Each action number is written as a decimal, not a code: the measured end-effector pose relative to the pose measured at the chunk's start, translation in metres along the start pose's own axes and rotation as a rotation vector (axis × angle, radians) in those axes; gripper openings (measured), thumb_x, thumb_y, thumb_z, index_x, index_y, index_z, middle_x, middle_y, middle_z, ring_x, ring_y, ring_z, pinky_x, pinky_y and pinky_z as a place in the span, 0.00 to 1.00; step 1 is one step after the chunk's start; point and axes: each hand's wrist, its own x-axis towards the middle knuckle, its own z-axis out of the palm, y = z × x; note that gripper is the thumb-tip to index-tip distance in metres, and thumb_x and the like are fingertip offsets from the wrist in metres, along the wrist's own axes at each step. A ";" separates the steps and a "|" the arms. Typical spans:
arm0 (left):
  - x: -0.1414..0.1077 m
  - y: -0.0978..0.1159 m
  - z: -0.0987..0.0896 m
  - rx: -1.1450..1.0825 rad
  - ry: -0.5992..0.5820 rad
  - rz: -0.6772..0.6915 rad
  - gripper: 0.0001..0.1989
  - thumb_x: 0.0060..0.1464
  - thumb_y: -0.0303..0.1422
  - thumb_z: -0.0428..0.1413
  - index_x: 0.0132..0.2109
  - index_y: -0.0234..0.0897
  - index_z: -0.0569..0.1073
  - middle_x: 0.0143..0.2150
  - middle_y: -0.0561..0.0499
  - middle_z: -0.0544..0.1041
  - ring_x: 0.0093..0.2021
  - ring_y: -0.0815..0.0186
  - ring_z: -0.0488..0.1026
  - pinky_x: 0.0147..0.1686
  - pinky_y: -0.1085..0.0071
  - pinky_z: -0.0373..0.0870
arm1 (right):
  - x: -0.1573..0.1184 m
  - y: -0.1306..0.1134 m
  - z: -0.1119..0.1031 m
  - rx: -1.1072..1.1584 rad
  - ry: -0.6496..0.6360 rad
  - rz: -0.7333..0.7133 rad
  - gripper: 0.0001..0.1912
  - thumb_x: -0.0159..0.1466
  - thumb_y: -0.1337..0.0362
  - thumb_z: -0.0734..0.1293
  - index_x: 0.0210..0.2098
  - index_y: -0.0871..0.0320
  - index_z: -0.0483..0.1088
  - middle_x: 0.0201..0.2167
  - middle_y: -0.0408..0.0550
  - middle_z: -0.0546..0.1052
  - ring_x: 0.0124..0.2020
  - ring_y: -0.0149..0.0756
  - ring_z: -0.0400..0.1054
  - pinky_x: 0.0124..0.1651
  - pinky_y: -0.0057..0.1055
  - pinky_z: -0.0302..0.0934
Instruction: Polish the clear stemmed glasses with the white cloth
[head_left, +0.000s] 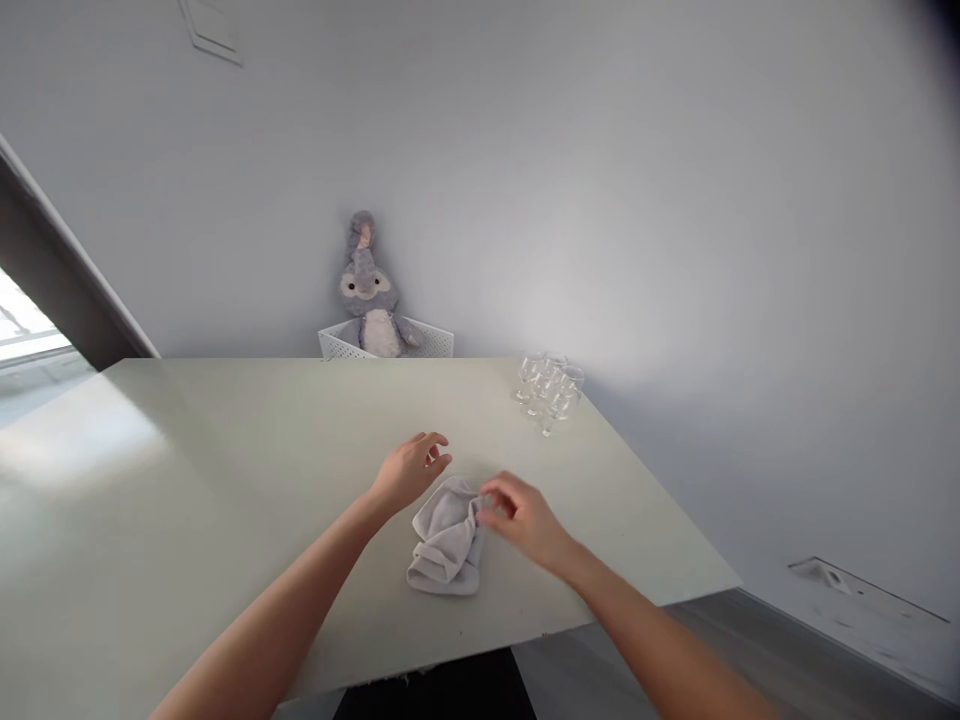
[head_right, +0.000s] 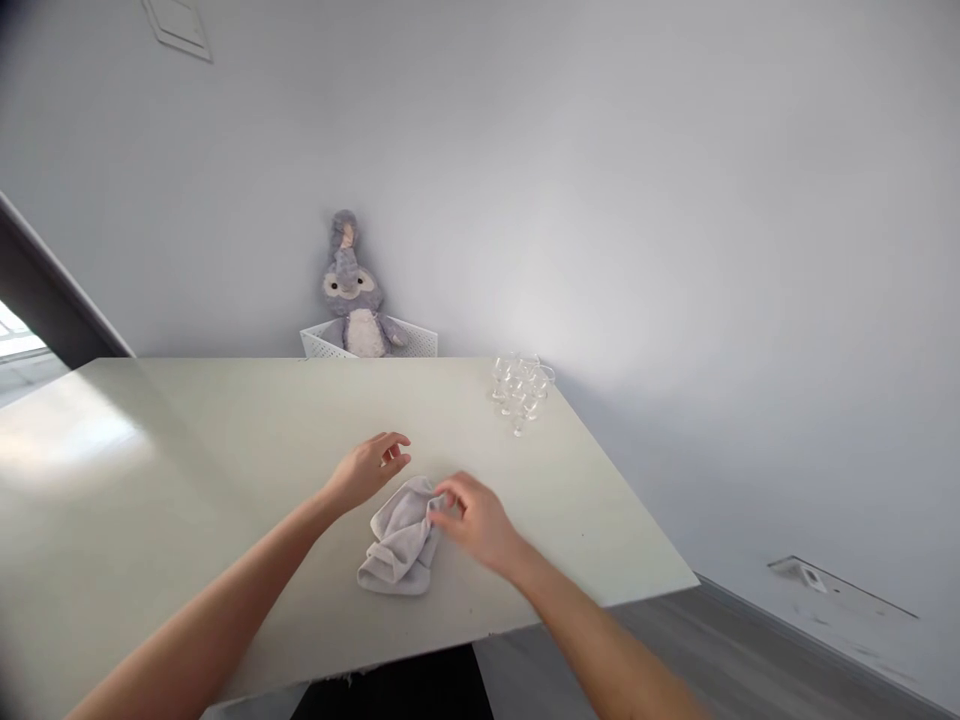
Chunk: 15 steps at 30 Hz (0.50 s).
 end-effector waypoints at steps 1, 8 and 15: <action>-0.002 -0.002 -0.003 -0.007 -0.013 -0.014 0.13 0.54 0.40 0.44 0.43 0.43 0.68 0.35 0.52 0.72 0.29 0.68 0.69 0.27 0.73 0.63 | -0.005 -0.011 0.008 -0.094 -0.079 -0.080 0.21 0.52 0.52 0.66 0.43 0.54 0.67 0.33 0.45 0.68 0.31 0.33 0.62 0.34 0.29 0.58; -0.034 0.005 -0.008 -0.130 -0.136 -0.028 0.16 0.54 0.42 0.44 0.44 0.44 0.70 0.36 0.50 0.74 0.30 0.66 0.70 0.28 0.72 0.64 | -0.005 -0.023 0.029 -0.307 -0.235 -0.162 0.07 0.57 0.65 0.63 0.33 0.54 0.73 0.34 0.45 0.65 0.31 0.31 0.61 0.34 0.27 0.57; -0.066 0.045 -0.021 -0.720 -0.374 0.023 0.34 0.47 0.43 0.56 0.60 0.42 0.55 0.48 0.44 0.71 0.44 0.59 0.70 0.39 0.67 0.66 | -0.007 -0.040 -0.008 0.114 0.098 -0.036 0.11 0.60 0.60 0.61 0.24 0.58 0.68 0.22 0.41 0.64 0.23 0.28 0.58 0.26 0.24 0.54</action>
